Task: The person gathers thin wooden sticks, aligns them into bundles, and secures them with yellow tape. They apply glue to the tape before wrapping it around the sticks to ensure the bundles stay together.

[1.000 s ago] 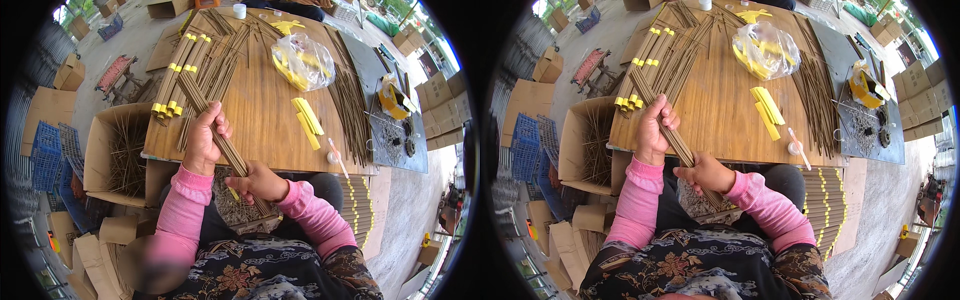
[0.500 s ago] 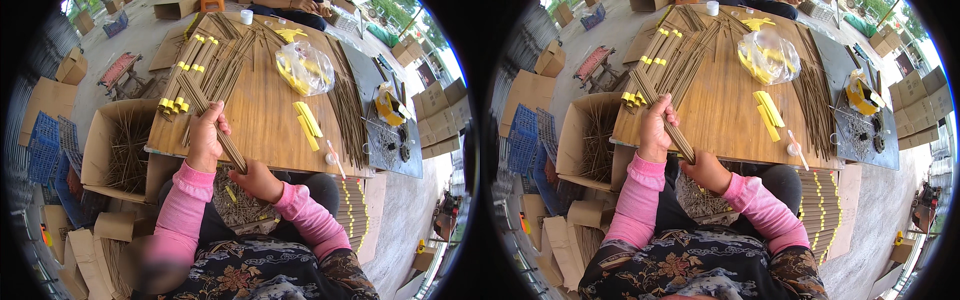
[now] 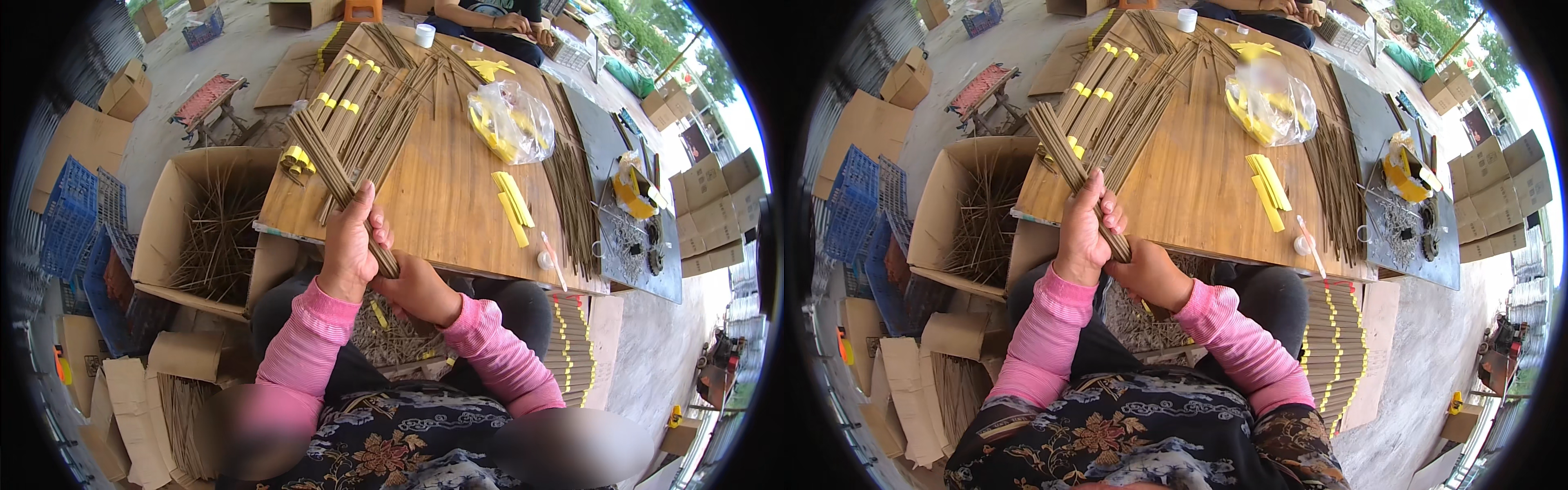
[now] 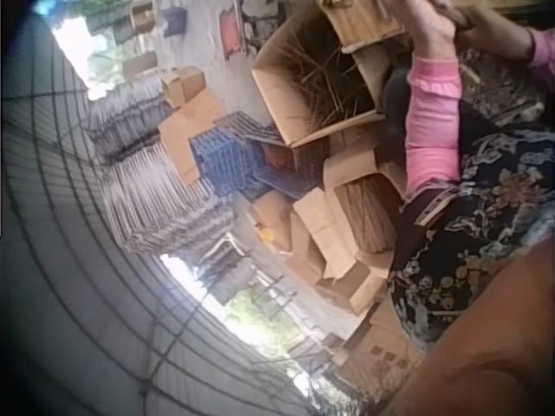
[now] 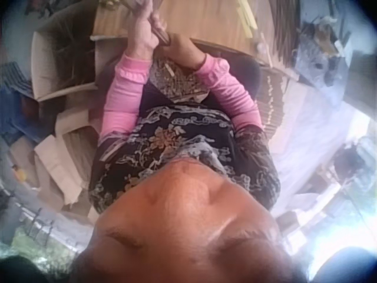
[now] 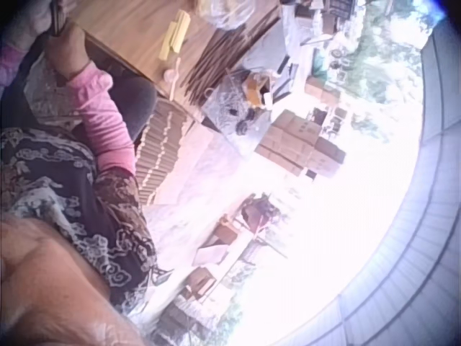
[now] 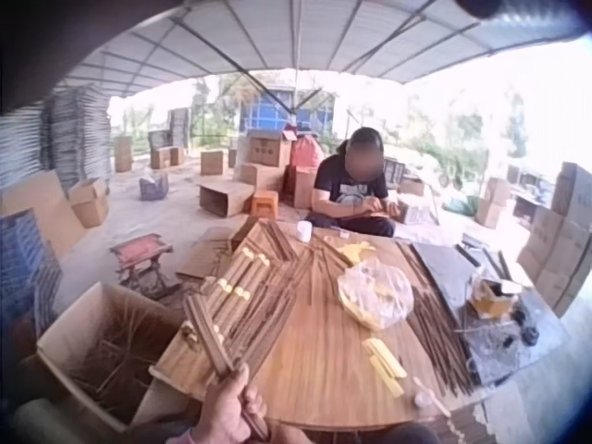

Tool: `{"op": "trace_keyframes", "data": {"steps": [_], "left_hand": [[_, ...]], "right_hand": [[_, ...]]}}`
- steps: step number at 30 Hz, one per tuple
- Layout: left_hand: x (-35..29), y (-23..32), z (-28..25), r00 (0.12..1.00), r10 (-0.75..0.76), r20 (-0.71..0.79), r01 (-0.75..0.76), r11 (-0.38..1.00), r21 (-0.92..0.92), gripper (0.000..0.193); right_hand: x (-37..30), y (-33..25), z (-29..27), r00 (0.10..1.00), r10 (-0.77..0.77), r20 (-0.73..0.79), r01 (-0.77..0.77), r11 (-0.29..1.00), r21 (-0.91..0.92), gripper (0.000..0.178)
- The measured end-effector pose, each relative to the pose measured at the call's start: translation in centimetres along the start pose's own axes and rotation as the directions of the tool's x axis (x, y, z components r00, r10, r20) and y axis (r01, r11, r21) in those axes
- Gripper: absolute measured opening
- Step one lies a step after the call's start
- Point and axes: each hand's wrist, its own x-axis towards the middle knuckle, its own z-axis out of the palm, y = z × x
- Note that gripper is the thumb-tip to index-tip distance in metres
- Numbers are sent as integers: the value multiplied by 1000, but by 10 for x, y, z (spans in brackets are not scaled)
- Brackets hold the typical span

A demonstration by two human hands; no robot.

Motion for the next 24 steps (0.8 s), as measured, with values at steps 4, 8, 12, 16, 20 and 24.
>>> {"op": "trace_keyframes", "data": {"steps": [4,8,12,16,20,24], "left_hand": [[-4,16,-4,994,87,-71,-85,996,24,36],[-5,20,-13,982,152,-108,-147,987,60,33],[-4,21,-20,978,171,-117,-165,984,60,30],[-5,24,-22,979,156,-129,-151,987,48,28],[-5,27,-23,979,171,-112,-166,985,53,29],[-3,27,-27,986,133,-105,-130,991,30,31]], "right_hand": [[-10,-3,9,862,-422,-279,346,894,-285,30],[-14,-13,11,807,-499,-317,247,772,-586,30],[-12,-17,19,835,-460,-302,188,754,-629,25],[-10,-23,20,867,-413,-280,196,798,-569,22],[-8,-29,19,902,-340,-265,160,834,-528,21],[-9,-33,19,904,-343,-257,159,825,-543,20]]}}
